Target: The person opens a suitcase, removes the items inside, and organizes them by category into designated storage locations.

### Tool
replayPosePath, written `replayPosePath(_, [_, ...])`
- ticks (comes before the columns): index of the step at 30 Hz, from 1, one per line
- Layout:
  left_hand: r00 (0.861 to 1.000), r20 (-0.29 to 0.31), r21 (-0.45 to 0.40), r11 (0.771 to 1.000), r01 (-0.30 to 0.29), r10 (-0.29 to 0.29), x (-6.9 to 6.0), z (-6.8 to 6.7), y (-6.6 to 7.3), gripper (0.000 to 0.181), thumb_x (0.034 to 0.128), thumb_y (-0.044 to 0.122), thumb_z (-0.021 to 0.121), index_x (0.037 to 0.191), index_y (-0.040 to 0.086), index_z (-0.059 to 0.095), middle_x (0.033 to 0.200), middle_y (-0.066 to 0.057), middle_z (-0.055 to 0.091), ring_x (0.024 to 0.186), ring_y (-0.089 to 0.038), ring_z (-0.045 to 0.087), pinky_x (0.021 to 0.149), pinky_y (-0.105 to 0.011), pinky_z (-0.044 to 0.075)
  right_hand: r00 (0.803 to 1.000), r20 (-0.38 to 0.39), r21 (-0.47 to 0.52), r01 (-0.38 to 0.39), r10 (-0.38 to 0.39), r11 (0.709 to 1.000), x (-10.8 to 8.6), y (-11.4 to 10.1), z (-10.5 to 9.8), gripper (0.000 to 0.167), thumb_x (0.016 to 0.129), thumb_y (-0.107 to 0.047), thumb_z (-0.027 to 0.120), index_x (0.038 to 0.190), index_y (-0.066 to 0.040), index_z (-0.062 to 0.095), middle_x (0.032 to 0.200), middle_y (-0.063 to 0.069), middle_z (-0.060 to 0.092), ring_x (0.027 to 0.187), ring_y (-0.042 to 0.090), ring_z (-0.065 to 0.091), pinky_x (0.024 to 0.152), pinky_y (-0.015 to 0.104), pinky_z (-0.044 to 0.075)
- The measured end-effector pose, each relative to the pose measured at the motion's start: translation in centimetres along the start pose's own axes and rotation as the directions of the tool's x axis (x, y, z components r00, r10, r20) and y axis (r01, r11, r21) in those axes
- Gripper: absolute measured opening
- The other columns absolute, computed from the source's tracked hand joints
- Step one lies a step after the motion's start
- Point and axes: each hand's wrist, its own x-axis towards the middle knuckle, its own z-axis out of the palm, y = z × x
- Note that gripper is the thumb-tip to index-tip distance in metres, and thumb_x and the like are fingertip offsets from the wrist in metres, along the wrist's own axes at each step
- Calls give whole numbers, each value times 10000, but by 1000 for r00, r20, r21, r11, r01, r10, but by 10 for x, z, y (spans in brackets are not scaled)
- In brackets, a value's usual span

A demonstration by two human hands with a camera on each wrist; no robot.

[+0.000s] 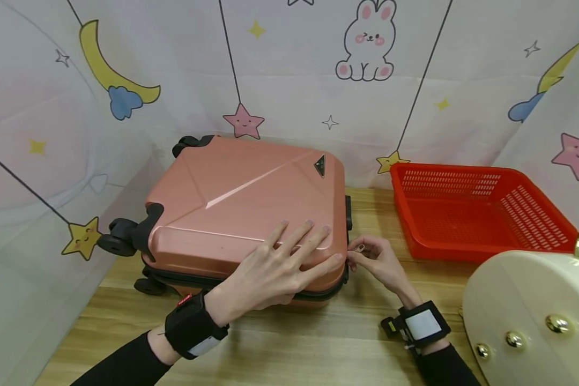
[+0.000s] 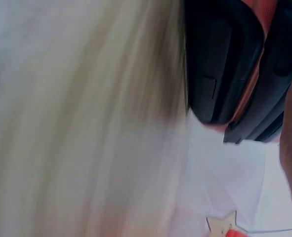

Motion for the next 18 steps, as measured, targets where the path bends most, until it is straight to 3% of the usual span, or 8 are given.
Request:
replayPosePath(5, [1000, 2, 4, 1000, 2, -2, 0, 0, 0, 961, 728, 615, 777, 1548, 317, 375, 1545, -131, 463, 1368, -314, 511, 989, -503, 548, 995, 74, -128, -57, 66, 990, -2, -13, -6, 93, 965, 15, 610, 979, 79, 675, 760, 112, 722, 646, 108, 687, 618, 330, 598])
replayPosePath(7, [1000, 4, 10, 1000, 0, 0, 0, 0, -1, 980, 717, 637, 779, 1549, 319, 371, 1546, -132, 463, 1368, -313, 513, 993, -502, 546, 995, 91, -247, -16, 40, 969, -1, -19, -6, 102, 965, 12, 610, 919, 32, 699, 702, 89, 688, 596, 68, 630, 562, 290, 563])
replayPosePath(9, [1000, 2, 4, 1000, 0, 0, 0, 1, -1, 994, 704, 641, 785, 1549, 319, 372, 1544, -130, 465, 1367, -310, 512, 994, -503, 545, 994, 105, -393, 57, -17, 918, -2, -25, -3, 151, 957, 11, 620, 841, -40, 701, 637, 19, 622, 547, 22, 537, 512, 236, 494])
replayPosePath(12, [1000, -6, -1, 1000, 10, -10, 0, 2, -1, 1032, 668, 686, 787, 1545, 329, 376, 1540, -121, 469, 1367, -301, 509, 993, -494, 543, 986, 117, -565, 168, -122, 808, -7, -33, 5, 229, 928, 28, 645, 751, -116, 657, 591, -75, 512, 534, -43, 410, 481, 178, 387])
replayPosePath(14, [1000, -14, -16, 1000, 22, -23, 0, 3, -2, 1062, 632, 716, 797, 1537, 340, 386, 1535, -111, 475, 1365, -295, 509, 993, -490, 539, 982, 113, -633, 190, -153, 750, -13, -39, 11, 248, 916, 26, 658, 730, -136, 635, 595, -106, 471, 545, -61, 370, 487, 151, 351])
replayPosePath(16, [999, -20, -29, 999, 35, -35, 1, 3, -2, 1088, 606, 748, 796, 1533, 351, 388, 1530, -105, 479, 1360, -288, 512, 995, -486, 534, 984, 91, -674, 174, -153, 718, -22, -45, 18, 255, 912, 17, 667, 720, -146, 627, 594, -122, 438, 542, -70, 341, 485, 134, 318])
replayPosePath(18, [999, -25, -48, 998, 43, -45, 2, 4, -1, 1080, 610, 733, 805, 1532, 358, 387, 1528, -102, 481, 1355, -286, 515, 998, -488, 528, 988, 66, -693, 146, -140, 706, -31, -53, 25, 248, 908, 13, 673, 723, -148, 636, 586, -137, 418, 530, -81, 328, 480, 119, 307])
